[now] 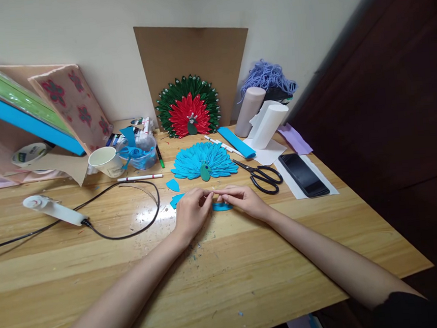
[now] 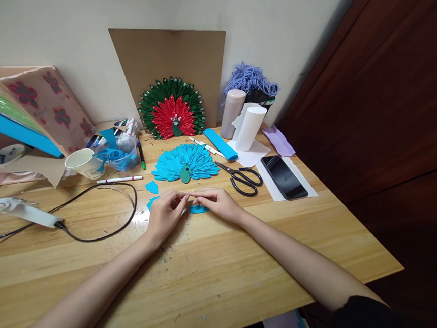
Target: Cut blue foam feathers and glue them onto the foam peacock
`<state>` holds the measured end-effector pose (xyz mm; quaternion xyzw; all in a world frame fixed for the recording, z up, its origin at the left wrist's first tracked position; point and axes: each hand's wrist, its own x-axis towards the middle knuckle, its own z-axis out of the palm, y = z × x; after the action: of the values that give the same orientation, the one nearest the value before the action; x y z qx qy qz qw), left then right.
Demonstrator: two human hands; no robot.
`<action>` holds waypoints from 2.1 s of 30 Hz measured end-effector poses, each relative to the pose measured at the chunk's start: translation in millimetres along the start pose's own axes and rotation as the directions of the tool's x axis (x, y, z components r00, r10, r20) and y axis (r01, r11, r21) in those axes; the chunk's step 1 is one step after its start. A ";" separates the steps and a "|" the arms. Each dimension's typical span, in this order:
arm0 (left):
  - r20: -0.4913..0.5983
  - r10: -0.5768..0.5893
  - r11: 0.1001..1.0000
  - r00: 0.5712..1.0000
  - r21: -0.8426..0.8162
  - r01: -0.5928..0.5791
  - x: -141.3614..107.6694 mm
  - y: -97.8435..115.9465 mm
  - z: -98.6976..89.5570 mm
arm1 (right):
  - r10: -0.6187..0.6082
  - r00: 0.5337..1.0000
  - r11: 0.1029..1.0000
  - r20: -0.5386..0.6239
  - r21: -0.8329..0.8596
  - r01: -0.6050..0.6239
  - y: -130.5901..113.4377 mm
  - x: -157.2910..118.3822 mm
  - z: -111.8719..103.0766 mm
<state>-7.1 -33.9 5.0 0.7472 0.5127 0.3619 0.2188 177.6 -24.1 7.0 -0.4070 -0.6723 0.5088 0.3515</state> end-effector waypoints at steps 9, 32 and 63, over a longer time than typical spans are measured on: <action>-0.025 -0.032 0.997 0.999 0.074 0.034 -1.0 2.4 1.2 | -0.211 0.972 0.936 0.106 -0.264 0.232 5.7 -3.1 5.1; -0.109 -0.189 0.980 0.976 0.041 0.195 4.5 -8.9 0.6 | -0.187 0.979 0.897 -0.076 -0.420 0.138 7.0 0.5 4.6; 0.513 -0.090 0.701 0.853 -0.576 0.420 12.0 -4.5 -6.2 | -0.534 0.845 0.573 -0.004 -0.737 0.358 2.2 -5.6 6.2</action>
<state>-12.0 -21.4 9.7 0.5987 0.3844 0.3043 0.6334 174.9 -31.2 3.1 -0.3810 -0.8510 0.0522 0.3575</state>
